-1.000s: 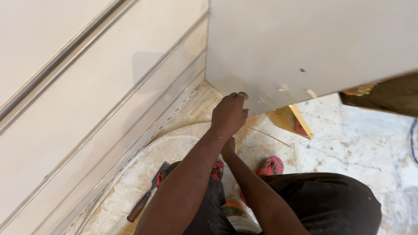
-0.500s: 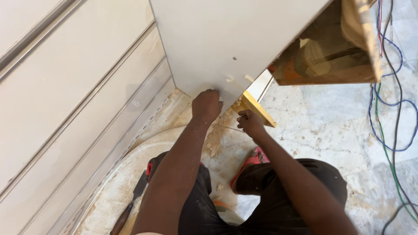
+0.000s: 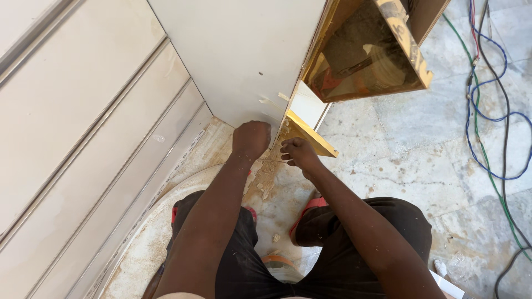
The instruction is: The person sands the side of a white cabinet using a hand sander. They then remove a small piece of tape from the cabinet edge.
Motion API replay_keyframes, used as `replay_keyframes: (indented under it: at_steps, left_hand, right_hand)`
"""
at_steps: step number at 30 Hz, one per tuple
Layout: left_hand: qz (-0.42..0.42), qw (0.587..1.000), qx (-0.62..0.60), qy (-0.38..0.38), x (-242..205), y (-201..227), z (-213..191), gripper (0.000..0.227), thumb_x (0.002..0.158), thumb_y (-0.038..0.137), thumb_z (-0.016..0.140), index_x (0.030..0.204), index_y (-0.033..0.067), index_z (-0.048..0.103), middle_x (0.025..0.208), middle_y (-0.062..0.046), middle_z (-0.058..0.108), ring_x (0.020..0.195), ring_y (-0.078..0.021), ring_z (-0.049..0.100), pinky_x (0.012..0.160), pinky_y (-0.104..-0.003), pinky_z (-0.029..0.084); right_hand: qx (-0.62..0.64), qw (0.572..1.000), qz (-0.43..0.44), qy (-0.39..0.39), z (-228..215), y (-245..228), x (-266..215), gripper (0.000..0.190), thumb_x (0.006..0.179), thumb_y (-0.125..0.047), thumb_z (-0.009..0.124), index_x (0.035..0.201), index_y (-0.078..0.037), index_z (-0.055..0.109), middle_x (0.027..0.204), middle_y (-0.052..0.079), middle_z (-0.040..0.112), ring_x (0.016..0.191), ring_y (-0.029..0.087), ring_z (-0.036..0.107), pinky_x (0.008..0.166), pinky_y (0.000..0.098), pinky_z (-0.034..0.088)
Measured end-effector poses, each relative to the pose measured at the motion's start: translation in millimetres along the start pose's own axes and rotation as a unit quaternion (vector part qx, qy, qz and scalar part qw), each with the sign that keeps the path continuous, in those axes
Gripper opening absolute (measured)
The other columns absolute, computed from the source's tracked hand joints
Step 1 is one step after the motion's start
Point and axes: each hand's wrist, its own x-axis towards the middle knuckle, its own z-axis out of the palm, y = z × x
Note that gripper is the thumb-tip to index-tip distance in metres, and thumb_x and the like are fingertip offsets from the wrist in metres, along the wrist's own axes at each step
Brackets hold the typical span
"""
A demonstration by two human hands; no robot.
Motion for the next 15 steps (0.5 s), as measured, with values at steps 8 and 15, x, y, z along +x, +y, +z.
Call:
replay_keyframes:
  at_steps: [8,15]
  left_hand:
    - [0.063,0.998,0.003,0.017,-21.1,18.4,5.7,0.009,0.087,0.016,0.068,0.084,0.0148,0.076,0.086,-0.009,0.075,0.088,-0.0304,0.072,0.077,-0.044,0.057]
    - [0.105,0.991,0.06,0.062,-23.9,34.2,24.1,0.013,0.089,0.015,0.066,0.081,0.0103,0.075,0.087,-0.01,0.075,0.086,-0.0278,0.072,0.074,-0.042,0.058]
  right_hand:
    - [0.074,0.997,-0.022,-0.017,-1.9,-21.9,-21.1,0.03,0.102,-0.033,0.053,0.113,-0.009,0.065,0.101,0.005,0.07,0.089,0.016,0.068,0.077,0.0339,0.055]
    - [0.075,0.997,-0.018,-0.027,1.0,-27.1,-20.6,0.039,0.106,-0.045,0.053,0.103,-0.008,0.063,0.094,0.005,0.067,0.082,0.015,0.063,0.073,0.0323,0.053]
